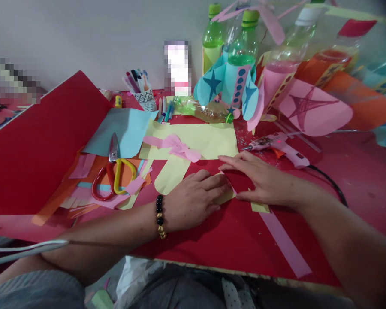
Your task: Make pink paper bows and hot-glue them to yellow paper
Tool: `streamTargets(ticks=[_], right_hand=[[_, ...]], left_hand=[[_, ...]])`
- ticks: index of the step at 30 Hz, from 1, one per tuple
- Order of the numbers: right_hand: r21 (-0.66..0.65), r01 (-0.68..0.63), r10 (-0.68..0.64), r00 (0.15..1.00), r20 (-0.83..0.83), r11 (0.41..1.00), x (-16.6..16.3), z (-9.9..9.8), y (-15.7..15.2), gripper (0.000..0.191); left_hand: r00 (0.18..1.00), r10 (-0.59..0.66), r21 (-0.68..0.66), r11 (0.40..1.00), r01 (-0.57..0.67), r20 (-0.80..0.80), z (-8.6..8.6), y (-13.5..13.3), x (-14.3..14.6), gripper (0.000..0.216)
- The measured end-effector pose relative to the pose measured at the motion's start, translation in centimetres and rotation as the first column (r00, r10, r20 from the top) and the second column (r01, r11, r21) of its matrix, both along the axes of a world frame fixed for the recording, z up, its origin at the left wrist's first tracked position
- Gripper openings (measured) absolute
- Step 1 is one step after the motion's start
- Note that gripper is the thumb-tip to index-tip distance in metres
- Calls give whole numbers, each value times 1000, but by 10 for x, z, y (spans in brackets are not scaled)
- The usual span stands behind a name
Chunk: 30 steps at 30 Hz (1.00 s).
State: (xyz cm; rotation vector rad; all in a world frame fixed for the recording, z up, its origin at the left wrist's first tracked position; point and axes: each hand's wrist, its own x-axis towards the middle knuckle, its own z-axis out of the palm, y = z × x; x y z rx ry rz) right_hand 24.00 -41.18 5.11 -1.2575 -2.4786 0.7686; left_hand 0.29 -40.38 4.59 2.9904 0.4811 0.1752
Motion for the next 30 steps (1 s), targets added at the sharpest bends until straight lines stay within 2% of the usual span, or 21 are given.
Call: streamTargets(ticks=[25,30], right_hand=[[-13,11,-11,1000,-8,1000,0,1,-2,86],[-12,26,-27,999,-45,1000,7,5,-4,80]], left_hand=[[1000,10,5,1000,-10,-12,1,-1,0,38],[1000,11,-15,1000,-11,-13,2,-1,0,38]])
